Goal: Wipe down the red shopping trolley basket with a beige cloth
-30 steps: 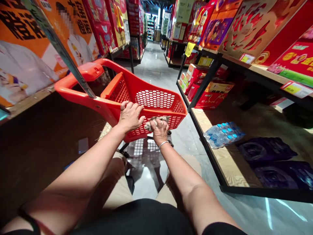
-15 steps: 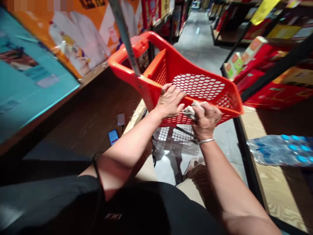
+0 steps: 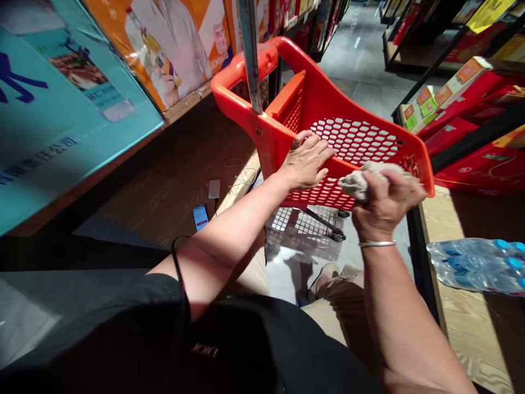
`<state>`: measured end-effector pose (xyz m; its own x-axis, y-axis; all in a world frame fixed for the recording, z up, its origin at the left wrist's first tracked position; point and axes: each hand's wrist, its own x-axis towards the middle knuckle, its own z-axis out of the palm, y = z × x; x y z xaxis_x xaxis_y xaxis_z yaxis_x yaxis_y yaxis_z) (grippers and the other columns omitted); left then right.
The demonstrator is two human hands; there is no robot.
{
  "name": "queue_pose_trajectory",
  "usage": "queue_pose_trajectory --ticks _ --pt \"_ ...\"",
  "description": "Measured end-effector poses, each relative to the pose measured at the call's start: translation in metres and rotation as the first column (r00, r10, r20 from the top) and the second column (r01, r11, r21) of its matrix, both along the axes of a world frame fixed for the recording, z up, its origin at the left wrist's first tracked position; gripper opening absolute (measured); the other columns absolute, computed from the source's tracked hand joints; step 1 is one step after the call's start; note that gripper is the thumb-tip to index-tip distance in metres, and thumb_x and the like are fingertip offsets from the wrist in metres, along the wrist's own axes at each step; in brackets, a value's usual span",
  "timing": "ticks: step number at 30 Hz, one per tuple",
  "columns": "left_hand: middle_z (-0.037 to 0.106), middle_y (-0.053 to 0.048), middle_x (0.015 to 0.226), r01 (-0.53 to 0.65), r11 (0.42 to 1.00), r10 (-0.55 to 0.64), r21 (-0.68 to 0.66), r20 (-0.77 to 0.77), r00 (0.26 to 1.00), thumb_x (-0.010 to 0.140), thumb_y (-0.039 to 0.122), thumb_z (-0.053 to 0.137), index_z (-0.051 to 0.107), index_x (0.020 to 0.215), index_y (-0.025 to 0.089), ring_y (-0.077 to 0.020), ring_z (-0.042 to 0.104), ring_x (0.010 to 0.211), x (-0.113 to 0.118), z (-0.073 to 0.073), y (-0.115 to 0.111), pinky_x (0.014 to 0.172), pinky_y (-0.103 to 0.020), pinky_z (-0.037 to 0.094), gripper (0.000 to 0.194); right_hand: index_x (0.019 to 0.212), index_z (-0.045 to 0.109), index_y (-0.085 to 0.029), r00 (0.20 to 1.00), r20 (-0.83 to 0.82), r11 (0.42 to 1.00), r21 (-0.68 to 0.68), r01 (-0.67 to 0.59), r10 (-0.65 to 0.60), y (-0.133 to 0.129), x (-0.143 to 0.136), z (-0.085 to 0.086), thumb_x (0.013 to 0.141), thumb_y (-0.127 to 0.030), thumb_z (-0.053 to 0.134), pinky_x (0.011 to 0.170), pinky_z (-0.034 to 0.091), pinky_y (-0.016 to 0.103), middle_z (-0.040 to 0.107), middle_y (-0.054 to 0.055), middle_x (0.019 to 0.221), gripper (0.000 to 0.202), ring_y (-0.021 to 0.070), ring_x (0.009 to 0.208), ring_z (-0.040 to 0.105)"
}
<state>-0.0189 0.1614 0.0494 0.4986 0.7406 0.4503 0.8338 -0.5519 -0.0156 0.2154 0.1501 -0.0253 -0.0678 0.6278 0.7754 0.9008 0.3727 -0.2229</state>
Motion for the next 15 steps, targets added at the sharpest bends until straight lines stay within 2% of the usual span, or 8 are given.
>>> queue_pose_trajectory --ticks 2,5,8,12,15 --pt "0.061 -0.018 0.124 0.007 1.0 -0.006 -0.004 0.023 1.0 0.088 0.025 0.051 0.062 0.122 0.012 -0.0371 0.051 0.127 0.0 0.001 -0.001 0.117 -0.057 0.024 0.038 0.124 0.063 -0.03 0.999 0.022 0.999 0.021 0.04 -0.04 0.01 0.018 0.01 0.071 -0.021 0.067 0.104 0.029 0.051 0.052 0.009 0.131 0.055 0.031 0.124 0.043" --pt "0.062 -0.017 0.121 0.003 1.0 -0.002 -0.005 0.048 0.999 0.087 0.026 0.051 0.063 0.121 0.013 -0.0368 0.051 0.126 -0.003 0.002 -0.001 0.117 -0.058 0.024 0.038 0.125 0.063 -0.027 0.997 0.053 0.992 -0.106 0.062 -0.057 0.015 0.026 0.011 0.068 -0.019 0.065 0.107 0.025 0.051 0.051 0.012 0.132 0.058 0.0306 0.124 0.045" --pt "0.062 -0.016 0.121 -0.03 0.999 0.031 -0.019 0.062 0.998 0.089 0.029 0.051 0.064 0.119 0.013 -0.0356 0.05 0.126 -0.009 0.003 0.001 0.118 -0.055 0.024 0.036 0.126 0.061 -0.025 0.999 0.049 0.98 -0.195 0.029 -0.02 0.01 0.005 0.017 0.074 -0.021 0.062 0.105 0.027 0.046 0.054 0.013 0.129 0.053 0.0291 0.124 0.046" --pt "0.063 -0.015 0.121 -0.104 0.994 0.108 -0.041 0.092 0.99 0.092 0.035 0.05 0.065 0.117 0.017 -0.0347 0.047 0.126 -0.026 0.005 0.003 0.117 -0.055 0.024 0.034 0.129 0.058 -0.021 0.985 0.108 0.961 -0.256 -0.103 0.134 0.001 -0.038 0.038 0.079 -0.02 0.058 0.104 0.028 0.042 0.057 0.015 0.128 0.05 0.0271 0.123 0.048" --pt "0.064 -0.014 0.12 -0.119 0.992 0.123 -0.046 0.094 0.988 0.094 0.037 0.048 0.066 0.115 0.018 -0.033 0.048 0.124 -0.04 0.006 0.004 0.117 -0.054 0.025 0.034 0.128 0.06 -0.022 0.975 0.138 0.955 -0.267 -0.133 0.174 -0.003 -0.05 0.043 0.078 -0.021 0.058 0.103 0.03 0.042 0.055 0.014 0.134 0.05 0.0285 0.123 0.048"
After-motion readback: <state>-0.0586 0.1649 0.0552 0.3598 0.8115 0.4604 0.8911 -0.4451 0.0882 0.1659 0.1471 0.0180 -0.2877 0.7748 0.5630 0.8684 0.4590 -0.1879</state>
